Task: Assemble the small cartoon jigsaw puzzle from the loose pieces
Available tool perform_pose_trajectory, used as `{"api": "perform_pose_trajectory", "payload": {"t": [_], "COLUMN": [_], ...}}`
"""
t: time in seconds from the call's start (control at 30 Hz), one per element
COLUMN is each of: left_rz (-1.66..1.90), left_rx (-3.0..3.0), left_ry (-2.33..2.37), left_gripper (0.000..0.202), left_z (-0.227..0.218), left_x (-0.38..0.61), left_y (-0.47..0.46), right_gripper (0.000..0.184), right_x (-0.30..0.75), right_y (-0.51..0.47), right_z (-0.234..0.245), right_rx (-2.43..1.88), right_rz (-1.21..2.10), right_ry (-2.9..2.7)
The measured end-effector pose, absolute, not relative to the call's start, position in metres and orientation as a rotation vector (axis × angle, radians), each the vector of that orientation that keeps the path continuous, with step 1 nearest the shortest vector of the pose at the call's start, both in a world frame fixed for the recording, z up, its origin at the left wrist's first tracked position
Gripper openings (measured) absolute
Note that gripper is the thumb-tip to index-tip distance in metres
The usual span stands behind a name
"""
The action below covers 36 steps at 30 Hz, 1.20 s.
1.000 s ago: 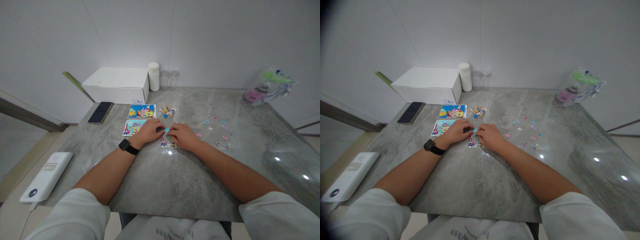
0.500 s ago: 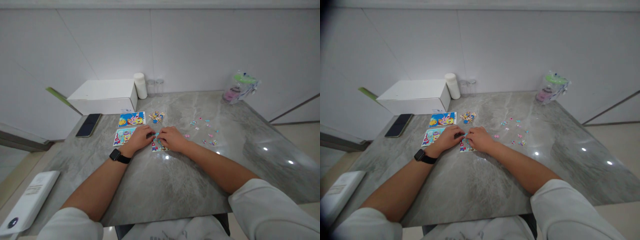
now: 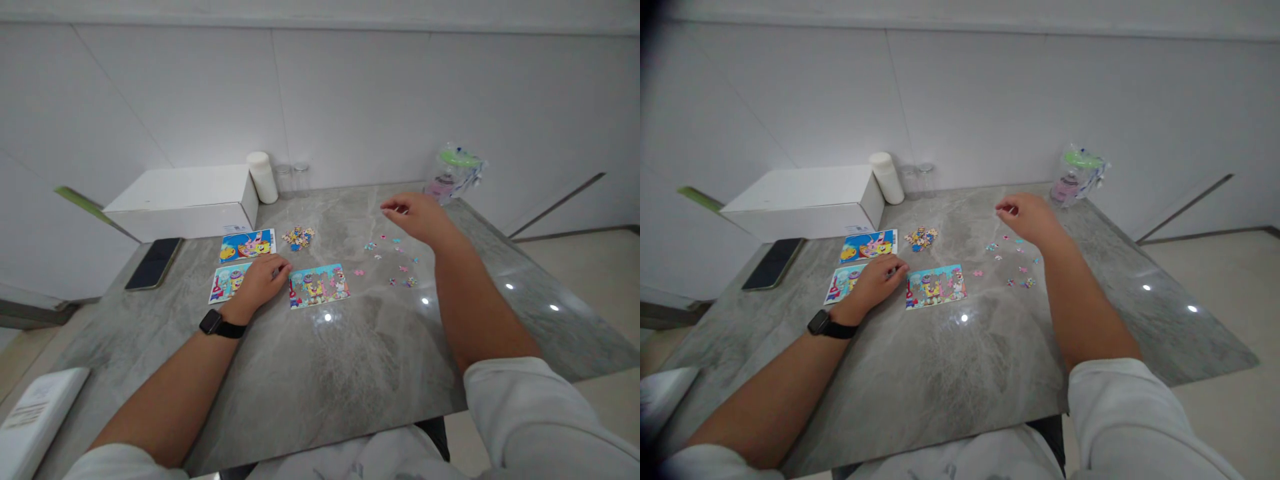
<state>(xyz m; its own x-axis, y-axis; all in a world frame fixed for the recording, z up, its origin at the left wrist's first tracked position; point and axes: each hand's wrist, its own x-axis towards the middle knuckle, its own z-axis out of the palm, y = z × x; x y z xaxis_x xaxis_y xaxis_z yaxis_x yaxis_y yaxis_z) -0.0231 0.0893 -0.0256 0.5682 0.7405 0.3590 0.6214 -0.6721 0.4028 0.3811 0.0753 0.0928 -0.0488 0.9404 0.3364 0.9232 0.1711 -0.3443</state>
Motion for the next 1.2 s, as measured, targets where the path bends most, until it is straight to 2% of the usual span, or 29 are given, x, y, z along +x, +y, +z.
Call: {"api": "perform_pose_trajectory", "payload": {"t": [0.3, 0.5, 0.73, 1.2], "left_rz": [0.744, 0.712, 0.715, 0.743], "left_rx": [2.538, 2.500, 2.504, 2.499], "left_ry": [1.200, 1.208, 1.220, 1.211], "left_gripper": [0.033, 0.032, 0.034, 0.033], "left_z": [-0.022, -0.020, -0.017, -0.020], "left_x": [-0.024, -0.024, -0.023, -0.023], "left_y": [0.086, 0.084, 0.081, 0.084], "right_gripper": [0.023, 0.021, 0.034, 0.018], "right_x": [0.445, 0.443, 0.412, 0.415], "right_y": [0.085, 0.108, 0.121, 0.127], "right_z": [0.082, 0.046, 0.002, -0.012], "right_rx": [-2.100, -2.260, -2.430, -2.396], "right_rz": [0.084, 0.133, 0.116, 0.148], "right_ry": [-1.877, -1.984, -1.974, -2.093]}}
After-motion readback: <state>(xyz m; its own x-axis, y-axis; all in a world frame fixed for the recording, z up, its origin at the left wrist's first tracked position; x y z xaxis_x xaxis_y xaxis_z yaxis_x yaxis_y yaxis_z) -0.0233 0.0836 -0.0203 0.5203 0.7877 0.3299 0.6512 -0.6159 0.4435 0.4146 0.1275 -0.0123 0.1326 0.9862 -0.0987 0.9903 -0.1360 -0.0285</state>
